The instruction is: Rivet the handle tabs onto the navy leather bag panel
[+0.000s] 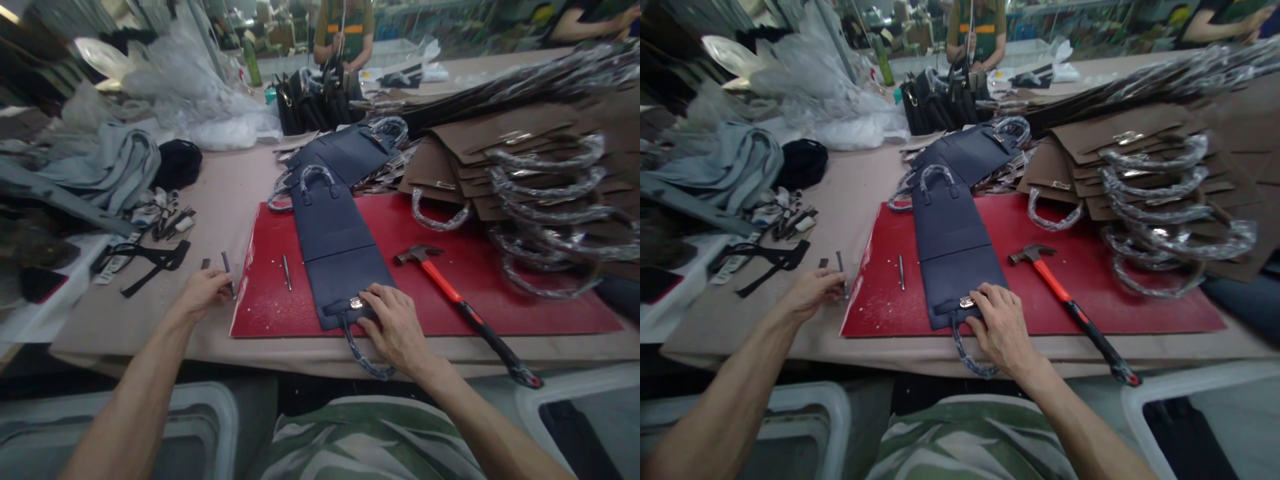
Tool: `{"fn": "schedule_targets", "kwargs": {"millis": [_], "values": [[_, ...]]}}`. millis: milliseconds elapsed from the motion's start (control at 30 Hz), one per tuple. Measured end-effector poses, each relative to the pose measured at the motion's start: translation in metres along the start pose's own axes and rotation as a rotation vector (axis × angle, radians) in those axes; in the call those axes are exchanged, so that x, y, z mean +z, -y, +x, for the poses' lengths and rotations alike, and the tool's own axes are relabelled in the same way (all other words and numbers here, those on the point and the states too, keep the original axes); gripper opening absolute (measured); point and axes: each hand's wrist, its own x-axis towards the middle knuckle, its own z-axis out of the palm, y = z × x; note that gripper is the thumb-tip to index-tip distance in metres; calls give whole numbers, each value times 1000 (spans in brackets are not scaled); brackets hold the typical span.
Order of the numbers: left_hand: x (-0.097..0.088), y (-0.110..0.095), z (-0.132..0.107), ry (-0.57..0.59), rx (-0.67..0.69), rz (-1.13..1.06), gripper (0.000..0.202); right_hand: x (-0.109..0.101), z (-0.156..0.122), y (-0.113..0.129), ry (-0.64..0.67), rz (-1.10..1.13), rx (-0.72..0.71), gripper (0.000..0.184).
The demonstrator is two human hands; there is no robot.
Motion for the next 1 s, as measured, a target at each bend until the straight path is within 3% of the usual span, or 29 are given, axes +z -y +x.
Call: {"fn": "schedule_targets", "kwargs": {"millis": [100, 200, 333, 467, 600, 733, 900, 1000], "values": [[13, -6, -26, 118, -21, -452, 28, 1, -1, 1, 3, -5, 4, 33], [40, -13, -53, 219, -21, -704, 30, 1, -2, 2, -4, -7, -1, 33], [78, -15, -79, 252, -9, -803, 43, 1, -6, 5, -14, -20, -10, 34], [97, -9, -87, 168, 111, -734, 47, 3, -8, 7, -18, -45, -5, 34], [96, -3, -82, 47, 229, -643, 44, 4, -10, 8, -33, -51, -5, 32], [88, 0, -76, -32, 240, -608, 44, 5, -10, 11, -46, -87, 7, 30], [65, 8, -59, -175, 237, -561, 46, 5, -9, 12, -53, -122, -3, 29], [44, 18, -37, -261, 236, -361, 38, 6, -9, 7, -105, -147, -52, 31]]}}
